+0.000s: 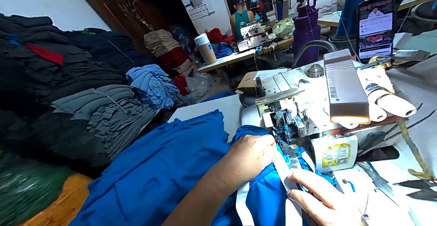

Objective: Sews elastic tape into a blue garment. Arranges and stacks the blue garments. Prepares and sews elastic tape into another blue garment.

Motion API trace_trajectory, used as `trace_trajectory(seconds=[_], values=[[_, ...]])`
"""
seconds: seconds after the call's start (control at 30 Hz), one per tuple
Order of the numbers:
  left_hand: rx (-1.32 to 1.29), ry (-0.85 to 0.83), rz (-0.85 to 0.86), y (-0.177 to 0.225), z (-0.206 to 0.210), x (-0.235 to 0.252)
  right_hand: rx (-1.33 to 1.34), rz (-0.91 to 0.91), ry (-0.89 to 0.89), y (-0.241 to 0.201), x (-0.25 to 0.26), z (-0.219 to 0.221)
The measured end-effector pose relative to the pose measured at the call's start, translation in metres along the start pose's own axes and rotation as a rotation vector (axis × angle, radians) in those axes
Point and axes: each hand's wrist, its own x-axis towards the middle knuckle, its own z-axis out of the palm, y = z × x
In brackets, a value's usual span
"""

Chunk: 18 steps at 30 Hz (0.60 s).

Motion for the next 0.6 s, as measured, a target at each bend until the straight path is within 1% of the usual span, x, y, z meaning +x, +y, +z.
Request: trace_trajectory(seconds=[0.07, 0.17, 0.33, 0.4, 0.6], values=[[0.033, 0.009, 0.001, 0.001, 0.001, -0.001, -0.089, -0.004, -0.028, -0.003, 0.000, -0.002], [0.102, 0.026, 0.028, 0.003, 0.004, -0.003, -0.130, 0.019, -0.085, -0.009, 0.002, -0.005], [0.147, 0.076, 0.018, 0.004, 0.008, -0.006, -0.014, 0.024, -0.114, -0.011, 0.005, -0.004], [0.147, 0.088, 0.016, 0.004, 0.008, -0.005, 0.028, 0.080, -0.122, -0.014, 0.005, -0.003], [0.102, 0.086, -0.014, 0.003, 0.007, -0.004, 0.086, 0.208, -0.052, -0.020, -0.002, 0.007]])
